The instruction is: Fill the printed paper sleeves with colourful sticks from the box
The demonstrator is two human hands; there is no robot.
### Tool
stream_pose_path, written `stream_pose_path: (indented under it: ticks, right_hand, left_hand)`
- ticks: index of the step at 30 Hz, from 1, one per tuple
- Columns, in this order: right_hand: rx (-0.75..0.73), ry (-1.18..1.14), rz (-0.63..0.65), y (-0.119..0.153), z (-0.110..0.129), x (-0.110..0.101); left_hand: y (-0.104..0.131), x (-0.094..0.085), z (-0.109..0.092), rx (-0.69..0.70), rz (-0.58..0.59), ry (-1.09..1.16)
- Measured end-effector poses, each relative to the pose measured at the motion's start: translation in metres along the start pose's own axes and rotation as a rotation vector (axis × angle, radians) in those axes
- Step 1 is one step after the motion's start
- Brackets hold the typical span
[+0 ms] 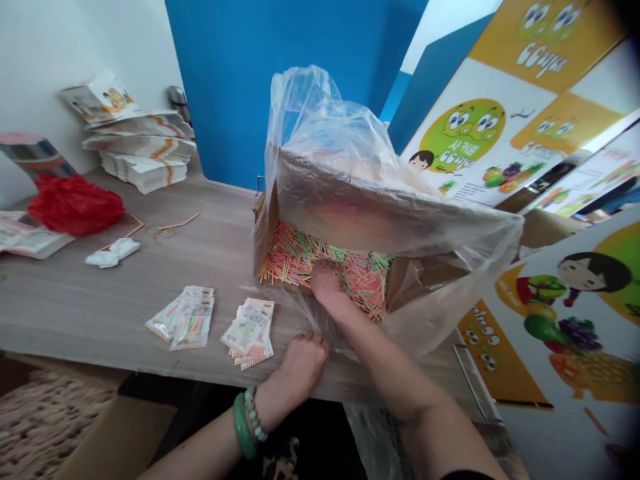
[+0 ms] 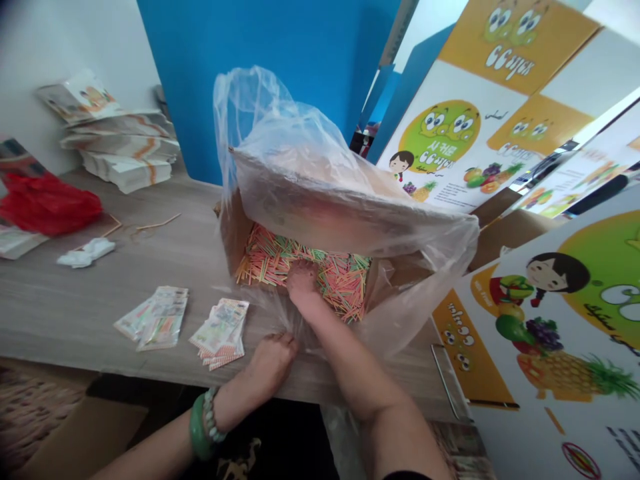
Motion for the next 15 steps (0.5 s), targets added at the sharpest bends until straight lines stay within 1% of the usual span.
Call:
stream_pose_path:
  ticks: [2, 5, 9, 12, 14, 15]
  right_hand:
    - [0.035, -0.028, 0.013, -0.005, -0.005, -0.003]
    - [0.081, -0.064, 0.003, -0.014, -0.017, -0.013]
    - [0.174, -0.133, -0.019, -0.023, -0.046, -0.032]
    - [0.239, -0.175, -0.034, -0.022, -0.071, -0.042]
    - [0.241, -0.242, -0.059, -0.018, -0.083, -0.044]
    - [0.219, -0.290, -0.078, -0.015, -0.087, -0.044]
  left_hand:
    - [0.001, -0.002, -0.002, 0.009, 0.012, 0.009]
    - [0.004, 0.001, -0.005, 0.026, 0.002, 0.028]
    - [0.009, 0.007, -0.004, 0.022, -0.010, 0.039]
    - [0.013, 0.010, -0.002, 0.019, -0.004, 0.036]
    - [0.015, 0.010, -0.002, 0.024, -0.009, 0.036]
    - [0.016, 0.009, -0.001, 0.023, -0.013, 0.038]
Point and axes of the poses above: each hand's wrist, its own y-axis away from the middle knuckle, its own x-axis out of the palm, z = x × y, the point moved 4 cm from there along -y, towards the middle knuckle, and after that the axes turned 15 degrees about -y, right-handed, at the moved point
